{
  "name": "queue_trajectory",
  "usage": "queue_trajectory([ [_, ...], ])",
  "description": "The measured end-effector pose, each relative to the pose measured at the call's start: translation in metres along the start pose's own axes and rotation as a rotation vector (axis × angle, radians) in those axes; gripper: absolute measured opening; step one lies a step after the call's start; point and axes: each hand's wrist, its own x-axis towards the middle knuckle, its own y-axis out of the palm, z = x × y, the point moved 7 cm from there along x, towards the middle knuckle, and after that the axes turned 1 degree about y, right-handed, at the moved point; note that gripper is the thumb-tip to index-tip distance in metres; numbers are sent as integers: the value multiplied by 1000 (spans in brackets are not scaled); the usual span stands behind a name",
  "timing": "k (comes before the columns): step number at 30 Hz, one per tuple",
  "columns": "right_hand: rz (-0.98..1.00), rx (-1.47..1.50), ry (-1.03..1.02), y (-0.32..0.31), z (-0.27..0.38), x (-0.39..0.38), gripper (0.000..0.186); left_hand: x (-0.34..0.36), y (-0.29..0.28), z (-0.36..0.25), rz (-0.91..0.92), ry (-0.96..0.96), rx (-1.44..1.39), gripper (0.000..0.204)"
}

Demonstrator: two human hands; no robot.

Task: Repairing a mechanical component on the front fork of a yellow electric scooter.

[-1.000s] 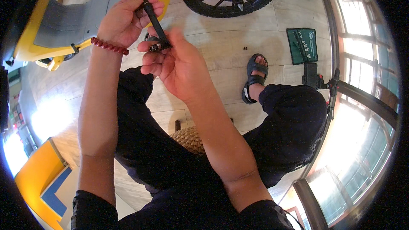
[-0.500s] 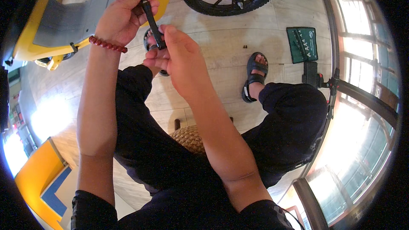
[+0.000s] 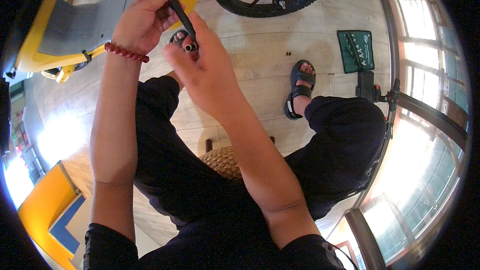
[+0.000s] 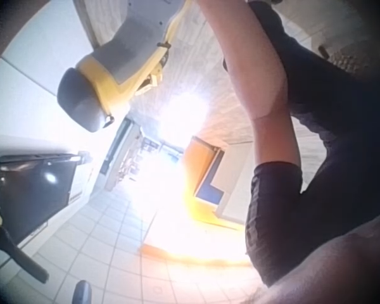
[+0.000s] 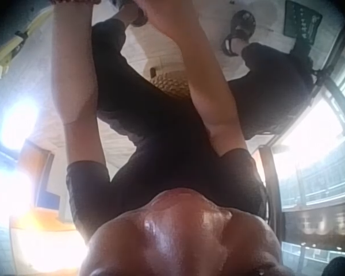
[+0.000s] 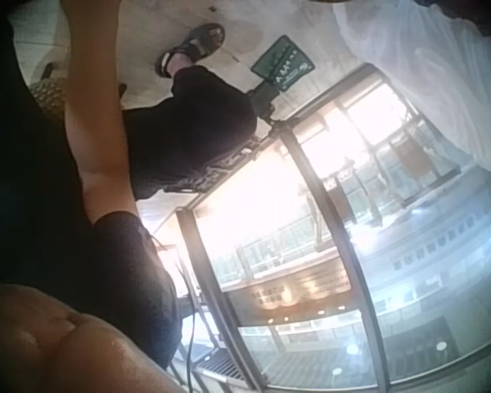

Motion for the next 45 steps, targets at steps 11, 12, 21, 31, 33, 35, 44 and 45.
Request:
queue_trajectory([
  [11, 182, 781, 457, 21, -29, 0, 28, -4, 8, -5, 47, 4, -124, 23],
  [12, 182, 781, 458, 22, -29, 0, 28, -3, 9, -3, 38, 2, -117, 23],
  [21, -63, 157, 35, 2, -11, 6, 32, 0, -3, 1, -28, 16, -56, 23],
  [31, 157, 1082, 668, 32, -63, 0, 24, -2, -2, -3, -60, 1, 78, 25],
  [33, 108, 1024, 660, 31, -68, 1, 24, 4, -20, -8, -204, 64, 413, 27],
  [35, 92, 981, 661, 29, -71, 3, 22, 2, -28, -19, -350, 129, 749, 30],
  [44, 98, 890, 664, 23, -78, 8, 23, -21, -4, -52, -544, 698, 1108, 28],
  [45, 101, 892, 658, 22, -78, 7, 23, -21, -2, -52, -508, 704, 1096, 26],
])
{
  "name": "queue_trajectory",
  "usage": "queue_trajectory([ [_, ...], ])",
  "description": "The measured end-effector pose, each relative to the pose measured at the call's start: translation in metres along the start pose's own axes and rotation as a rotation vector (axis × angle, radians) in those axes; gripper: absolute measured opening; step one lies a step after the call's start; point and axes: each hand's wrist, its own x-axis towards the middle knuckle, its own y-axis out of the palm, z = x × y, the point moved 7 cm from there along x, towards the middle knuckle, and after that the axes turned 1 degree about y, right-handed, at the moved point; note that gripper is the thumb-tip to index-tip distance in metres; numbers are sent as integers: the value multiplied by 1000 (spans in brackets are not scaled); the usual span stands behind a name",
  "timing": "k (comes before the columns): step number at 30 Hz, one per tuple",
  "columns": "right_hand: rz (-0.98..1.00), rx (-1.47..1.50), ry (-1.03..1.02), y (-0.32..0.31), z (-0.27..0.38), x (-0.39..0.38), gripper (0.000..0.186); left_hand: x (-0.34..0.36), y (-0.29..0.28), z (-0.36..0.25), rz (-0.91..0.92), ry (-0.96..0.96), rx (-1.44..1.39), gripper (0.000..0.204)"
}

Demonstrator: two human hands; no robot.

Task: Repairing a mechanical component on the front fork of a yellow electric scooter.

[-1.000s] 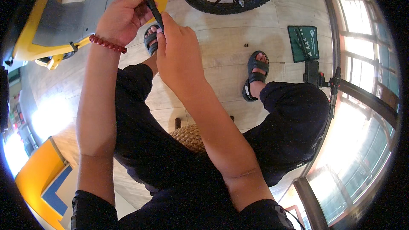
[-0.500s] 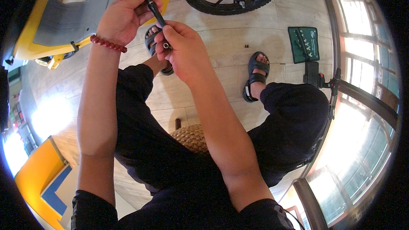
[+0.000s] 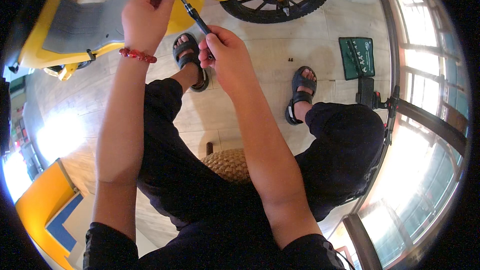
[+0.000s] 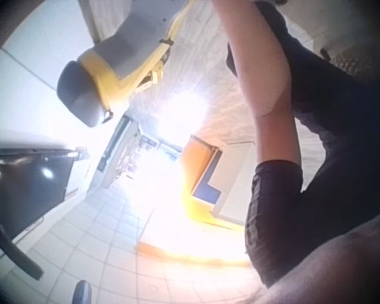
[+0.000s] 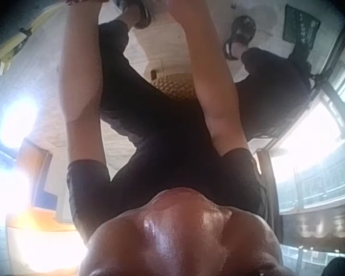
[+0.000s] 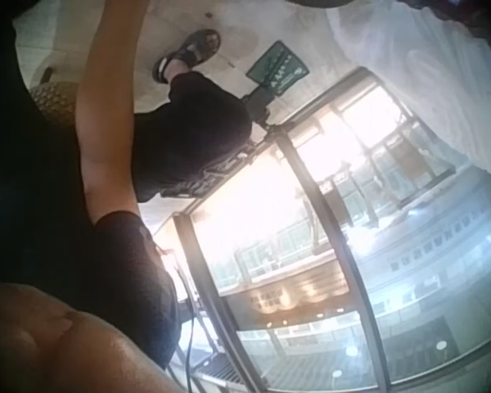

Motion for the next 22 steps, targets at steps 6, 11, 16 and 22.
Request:
queue_trajectory([
  [6, -23, -96, 3, -15, -1, -4, 24, -6, 5, 1, 93, -35, -141, 22],
  [11, -20, -138, 30, -28, -5, -6, 24, -12, 9, 4, 204, -118, -215, 25],
  [16, 23, -83, 71, -39, -12, -11, 23, -14, 12, -11, 167, 220, -172, 26],
  [22, 48, -12, 133, -55, -20, -14, 25, -21, 27, -7, 490, 27, -365, 24],
])
